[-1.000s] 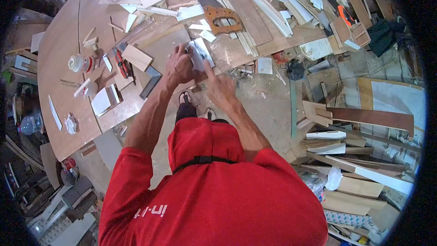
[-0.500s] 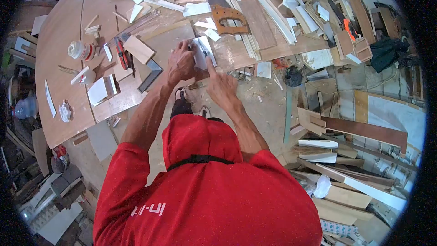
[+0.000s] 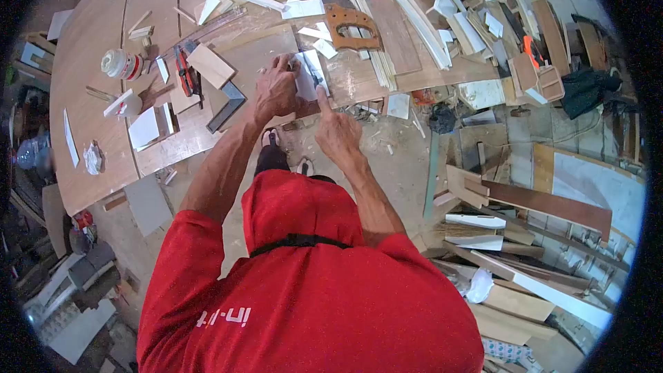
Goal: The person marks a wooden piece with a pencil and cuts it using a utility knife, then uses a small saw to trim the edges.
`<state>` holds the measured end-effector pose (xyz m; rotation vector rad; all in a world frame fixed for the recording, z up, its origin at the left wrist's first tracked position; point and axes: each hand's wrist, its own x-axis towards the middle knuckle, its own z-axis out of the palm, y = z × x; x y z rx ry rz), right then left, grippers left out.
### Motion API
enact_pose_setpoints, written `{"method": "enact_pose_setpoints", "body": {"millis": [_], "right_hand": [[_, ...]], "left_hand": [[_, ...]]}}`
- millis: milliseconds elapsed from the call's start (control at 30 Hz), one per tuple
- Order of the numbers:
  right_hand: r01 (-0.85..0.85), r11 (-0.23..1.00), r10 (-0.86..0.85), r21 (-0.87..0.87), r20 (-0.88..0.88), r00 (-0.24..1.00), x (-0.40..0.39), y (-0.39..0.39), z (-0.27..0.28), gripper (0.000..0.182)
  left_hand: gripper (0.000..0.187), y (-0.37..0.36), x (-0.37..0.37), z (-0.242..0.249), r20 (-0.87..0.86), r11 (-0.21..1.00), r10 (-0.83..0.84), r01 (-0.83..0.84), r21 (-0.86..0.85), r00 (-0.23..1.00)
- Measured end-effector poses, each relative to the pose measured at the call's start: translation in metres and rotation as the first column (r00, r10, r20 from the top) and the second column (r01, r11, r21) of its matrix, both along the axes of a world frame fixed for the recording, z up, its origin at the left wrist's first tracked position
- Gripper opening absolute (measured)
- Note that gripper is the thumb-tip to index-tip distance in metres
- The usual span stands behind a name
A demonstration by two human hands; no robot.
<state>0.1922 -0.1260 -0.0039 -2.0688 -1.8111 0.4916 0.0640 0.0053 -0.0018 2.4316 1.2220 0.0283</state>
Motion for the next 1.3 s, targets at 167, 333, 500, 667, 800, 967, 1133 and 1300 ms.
{"method": "enact_pose_setpoints", "body": {"millis": [167, 333, 500, 667, 800, 967, 1133, 1300], "right_hand": [[0.02, 0.988, -0.012, -0.153, 0.057, 0.998, 0.0, -0.017, 0.013, 0.074], [0.021, 1.0, -0.02, -0.019, 0.044, 0.999, 0.0, -0.015, 0.0, 0.074], [0.024, 0.998, -0.019, -0.055, 0.078, 0.997, 0.0, -0.002, 0.0, 0.073], [0.016, 0.991, -0.007, -0.133, 0.064, 0.998, -0.001, -0.019, 0.016, 0.074], [0.023, 0.999, -0.023, 0.039, 0.007, 1.0, -0.002, -0.007, -0.009, 0.07], [0.067, 0.984, -0.065, -0.163, 0.021, 0.998, -0.004, -0.026, 0.008, 0.072], [0.051, 0.996, -0.05, -0.075, 0.013, 0.999, -0.004, -0.037, 0.004, 0.072], [0.04, 0.992, -0.038, -0.121, 0.022, 0.999, -0.003, -0.002, 0.003, 0.074]], "left_hand": [[0.07, 0.005, 0.001, -0.009, -0.04, 1.0, 0.001, -0.001, 0.021, 0.999], [0.077, 0.007, 0.0, -0.039, 0.073, 0.989, -0.015, 0.005, 0.146, 0.997], [0.078, 0.004, 0.0, -0.02, 0.065, 0.999, -0.007, 0.004, 0.05, 0.998], [0.075, 0.006, 0.001, -0.01, -0.023, 1.0, 0.012, -0.012, 0.021, 1.0], [0.077, 0.005, -0.002, -0.024, 0.066, 0.996, -0.014, 0.008, 0.085, 0.998], [0.077, 0.003, -0.001, -0.02, -0.043, 0.997, -0.028, 0.031, 0.07, 0.999], [0.082, 0.004, 0.0, -0.01, -0.001, 0.998, -0.043, 0.043, 0.044, 0.999], [0.084, 0.0, -0.002, -0.015, 0.015, 0.998, -0.056, 0.056, 0.041, 0.998]]}}
